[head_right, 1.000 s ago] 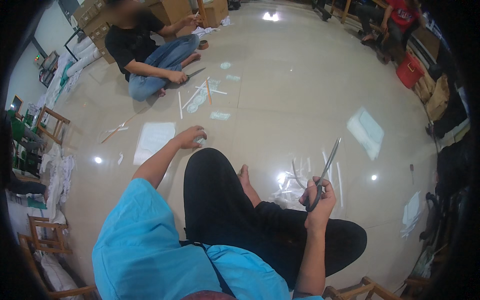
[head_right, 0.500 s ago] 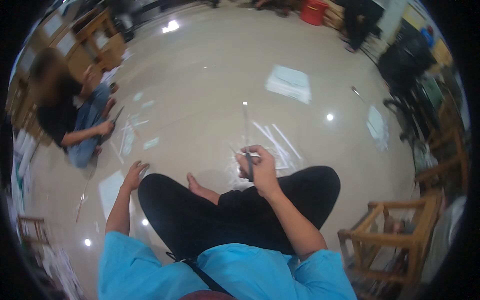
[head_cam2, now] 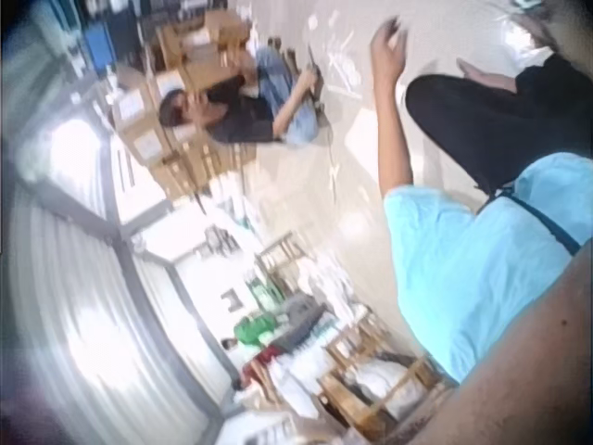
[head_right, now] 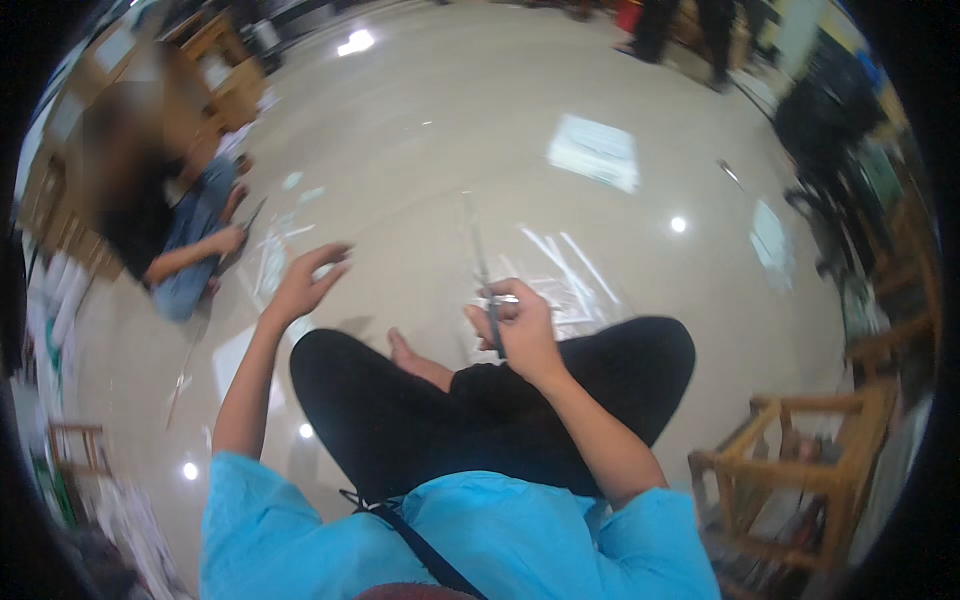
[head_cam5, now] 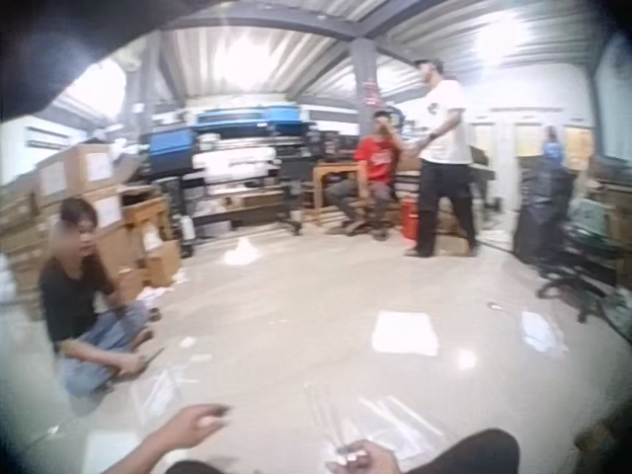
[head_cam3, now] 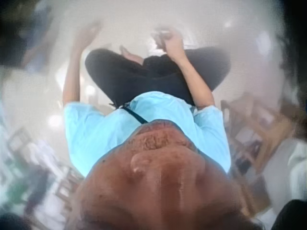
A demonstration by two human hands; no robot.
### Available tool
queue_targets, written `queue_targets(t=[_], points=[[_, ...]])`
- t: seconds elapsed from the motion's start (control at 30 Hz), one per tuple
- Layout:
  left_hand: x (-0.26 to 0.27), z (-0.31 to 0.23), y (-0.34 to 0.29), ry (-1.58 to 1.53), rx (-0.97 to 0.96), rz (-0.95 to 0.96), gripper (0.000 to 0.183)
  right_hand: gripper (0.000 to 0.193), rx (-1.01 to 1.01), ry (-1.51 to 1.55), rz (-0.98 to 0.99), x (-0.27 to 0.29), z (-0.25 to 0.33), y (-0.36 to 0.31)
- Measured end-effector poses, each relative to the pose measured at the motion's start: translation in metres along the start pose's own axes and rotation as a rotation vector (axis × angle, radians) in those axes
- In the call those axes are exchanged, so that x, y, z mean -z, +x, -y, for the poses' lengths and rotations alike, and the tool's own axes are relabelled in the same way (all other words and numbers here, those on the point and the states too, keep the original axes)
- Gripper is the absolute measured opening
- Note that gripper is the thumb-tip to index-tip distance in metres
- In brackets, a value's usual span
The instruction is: The person sits on the floor and uses scissors to cut out circular decorative stickers from a transparent sheet. They carefully follow the printed outlines, separating each circle and placing the finished pieces on the floor.
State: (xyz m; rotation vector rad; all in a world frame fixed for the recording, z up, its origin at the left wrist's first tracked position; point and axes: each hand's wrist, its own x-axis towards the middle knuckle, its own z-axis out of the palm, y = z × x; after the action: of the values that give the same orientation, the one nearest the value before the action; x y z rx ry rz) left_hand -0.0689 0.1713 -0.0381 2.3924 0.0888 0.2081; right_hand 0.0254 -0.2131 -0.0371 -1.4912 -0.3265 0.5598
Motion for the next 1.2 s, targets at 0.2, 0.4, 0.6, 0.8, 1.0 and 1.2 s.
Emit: queue_targets(t=[0.2, 0.4, 0.6, 0.8, 1.0, 1.2], points=[[-0.073, -0.132, 0.025, -0.429, -0.132, 0.245, 0.054, 0.044, 0.22, -0.125, -0.064, -0.012, -0.003, -0.011], [-0.146, -0.185, 0.025, -0.922, 0.022, 0.26, 0.054, 0.034, 0.323, -0.263, -0.079, -0.002, -0.001, -0.005], [-0.169, -0.149, 0.026, -0.705, -0.169, -0.004, 0.043, 0.042, 0.437, -0.568, 0.13, 0.014, 0.019, -0.002], [-0.121, -0.105, 0.038, -0.571, 0.139, -0.178, 0.052, 0.043, 0.556, -0.761, 0.21, 0.025, 0.029, -0.003], [-0.048, -0.073, 0.033, -0.984, 0.247, -0.488, 0.038, 0.045, 0.534, -0.79, -0.202, 0.094, 0.06, 0.004], [-0.005, -0.003, -0.03, -0.847, 0.294, -0.687, 0.037, 0.048, 0.355, -0.599, -0.353, 0.228, 0.066, 0.013]])
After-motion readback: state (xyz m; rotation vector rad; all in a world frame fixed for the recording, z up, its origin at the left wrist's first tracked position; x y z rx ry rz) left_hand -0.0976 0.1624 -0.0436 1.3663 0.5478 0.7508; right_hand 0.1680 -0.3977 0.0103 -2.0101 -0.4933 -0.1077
